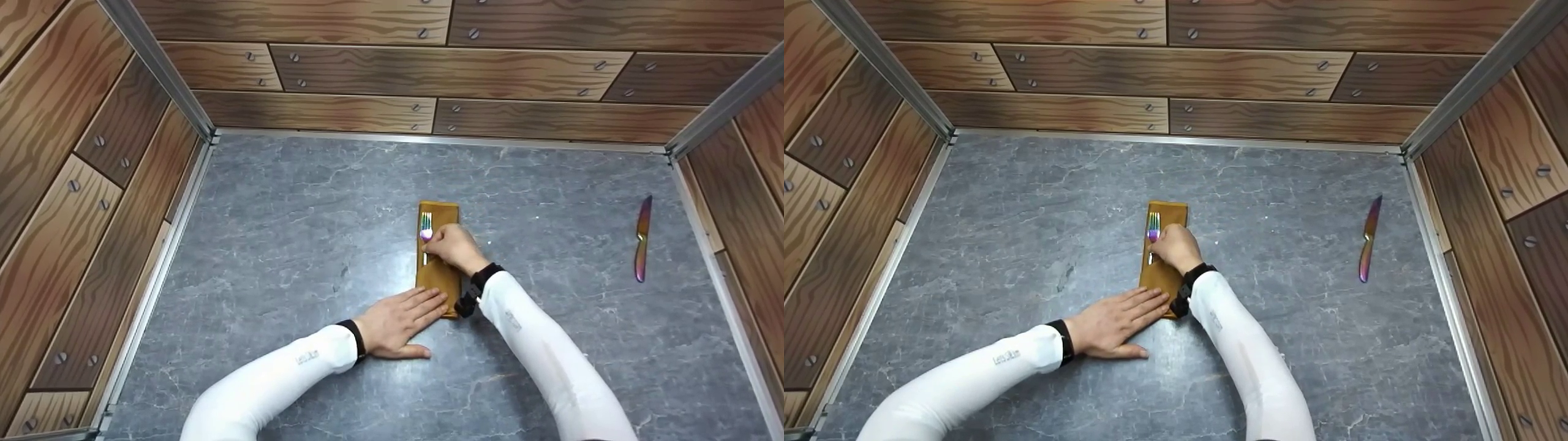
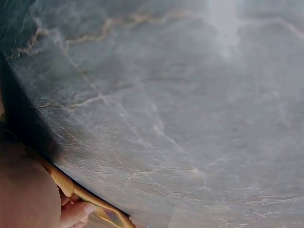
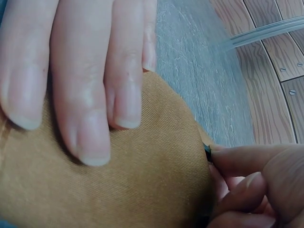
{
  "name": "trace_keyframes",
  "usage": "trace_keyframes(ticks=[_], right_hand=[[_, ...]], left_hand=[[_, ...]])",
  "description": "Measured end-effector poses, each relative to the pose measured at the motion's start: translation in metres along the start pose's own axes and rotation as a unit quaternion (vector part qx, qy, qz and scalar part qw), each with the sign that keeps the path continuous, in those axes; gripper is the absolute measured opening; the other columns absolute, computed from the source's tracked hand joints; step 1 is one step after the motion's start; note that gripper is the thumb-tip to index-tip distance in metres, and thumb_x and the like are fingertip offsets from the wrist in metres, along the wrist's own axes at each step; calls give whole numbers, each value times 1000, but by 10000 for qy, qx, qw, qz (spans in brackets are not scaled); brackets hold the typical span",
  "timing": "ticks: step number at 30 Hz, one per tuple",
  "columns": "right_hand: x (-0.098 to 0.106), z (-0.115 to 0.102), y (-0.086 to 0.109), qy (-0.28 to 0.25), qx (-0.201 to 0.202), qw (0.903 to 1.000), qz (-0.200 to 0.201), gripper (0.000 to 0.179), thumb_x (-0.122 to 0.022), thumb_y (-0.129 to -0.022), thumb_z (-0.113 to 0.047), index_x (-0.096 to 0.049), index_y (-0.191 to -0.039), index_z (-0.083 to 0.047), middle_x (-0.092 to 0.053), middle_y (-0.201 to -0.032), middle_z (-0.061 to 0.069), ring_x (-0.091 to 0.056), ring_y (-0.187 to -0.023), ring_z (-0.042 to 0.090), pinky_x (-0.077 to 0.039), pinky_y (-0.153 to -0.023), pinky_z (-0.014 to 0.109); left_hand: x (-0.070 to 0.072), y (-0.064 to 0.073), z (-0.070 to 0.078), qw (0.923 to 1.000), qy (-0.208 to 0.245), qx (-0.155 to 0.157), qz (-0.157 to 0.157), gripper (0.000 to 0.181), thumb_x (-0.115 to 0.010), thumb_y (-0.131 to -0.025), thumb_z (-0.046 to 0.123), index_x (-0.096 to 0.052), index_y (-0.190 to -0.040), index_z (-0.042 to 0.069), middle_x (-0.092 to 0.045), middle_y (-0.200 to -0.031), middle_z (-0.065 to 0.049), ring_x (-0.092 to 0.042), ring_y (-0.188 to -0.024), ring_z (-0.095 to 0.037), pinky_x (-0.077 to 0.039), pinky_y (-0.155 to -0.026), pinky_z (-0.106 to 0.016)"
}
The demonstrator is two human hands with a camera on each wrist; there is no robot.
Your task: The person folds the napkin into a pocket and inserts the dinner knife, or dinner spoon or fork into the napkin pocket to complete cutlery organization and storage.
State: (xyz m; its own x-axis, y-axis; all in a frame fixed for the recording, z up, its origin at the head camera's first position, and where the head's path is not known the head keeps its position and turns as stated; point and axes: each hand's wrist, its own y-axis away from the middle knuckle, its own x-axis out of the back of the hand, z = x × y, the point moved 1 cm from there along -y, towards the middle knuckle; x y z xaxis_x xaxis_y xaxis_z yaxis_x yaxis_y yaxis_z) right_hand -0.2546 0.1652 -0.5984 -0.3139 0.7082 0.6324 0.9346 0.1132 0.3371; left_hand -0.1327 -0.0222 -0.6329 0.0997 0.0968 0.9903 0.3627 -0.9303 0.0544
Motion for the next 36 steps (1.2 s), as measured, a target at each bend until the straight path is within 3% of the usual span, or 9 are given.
trace_keyframes(ticks=[6,11,14,17,22,29,32,36], right_hand=[[1,1,3,-124,140,9998,17,16,-80,-88,-19,-72,-81,-7,-59,-61,-4,-48,-44,5,-40,-44,21],[9,9,8,-974,277,9949,6,18,-79,-90,-20,-68,-89,-5,-63,-71,1,-51,-48,8,-43,-44,22],[22,19,12,-1424,453,9884,280,20,-75,-93,-19,-70,-98,0,-68,-81,9,-57,-58,12,-48,-50,23],[40,36,15,-1460,698,9841,729,24,-69,-98,-16,-72,-110,5,-72,-95,17,-63,-72,16,-52,-61,23],[80,77,21,-1186,708,9791,1495,32,-59,-102,-12,-67,-126,8,-68,-120,25,-63,-100,25,-49,-85,24],[139,140,46,-832,-68,9698,2293,46,-44,-104,-16,-53,-143,7,-56,-141,29,-51,-132,38,-39,-112,48],[159,164,60,-127,-160,9696,2440,48,-43,-105,-18,-50,-138,15,-50,-138,38,-45,-132,50,-35,-112,57],[176,189,75,939,-346,9694,2243,59,-41,-105,-20,-34,-138,28,-30,-139,51,-26,-136,63,-20,-116,65]], left_hand=[[-2,0,-1,10000,19,-42,78,92,-24,-101,73,-19,-163,5,-15,-169,-14,-13,-156,-29,-11,-126,-39],[-2,-2,-1,9999,75,-59,98,92,-25,-101,73,-18,-163,5,-14,-169,-14,-12,-156,-29,-11,-126,-39],[-1,-4,-1,9999,125,-59,54,92,-25,-101,72,-17,-163,5,-13,-170,-14,-10,-156,-28,-10,-126,-39],[0,-4,-1,9999,158,-64,-23,92,-24,-101,72,-15,-164,5,-11,-170,-13,-9,-156,-28,-9,-126,-39],[3,-5,0,9997,210,-42,-147,92,-23,-101,72,-15,-164,6,-12,-170,-13,-9,-156,-27,-9,-126,-39],[15,-11,-2,9993,297,28,-209,88,-25,-102,71,-29,-162,8,-27,-167,-10,-22,-154,-25,-14,-125,-43],[22,-19,-5,9998,189,-6,17,84,-28,-101,72,-45,-155,10,-44,-158,-9,-38,-146,-25,-22,-123,-48],[33,-31,-9,9998,-63,-26,171,74,-29,-100,73,-64,-131,16,-62,-133,-2,-56,-124,-21,-32,-119,-49]])
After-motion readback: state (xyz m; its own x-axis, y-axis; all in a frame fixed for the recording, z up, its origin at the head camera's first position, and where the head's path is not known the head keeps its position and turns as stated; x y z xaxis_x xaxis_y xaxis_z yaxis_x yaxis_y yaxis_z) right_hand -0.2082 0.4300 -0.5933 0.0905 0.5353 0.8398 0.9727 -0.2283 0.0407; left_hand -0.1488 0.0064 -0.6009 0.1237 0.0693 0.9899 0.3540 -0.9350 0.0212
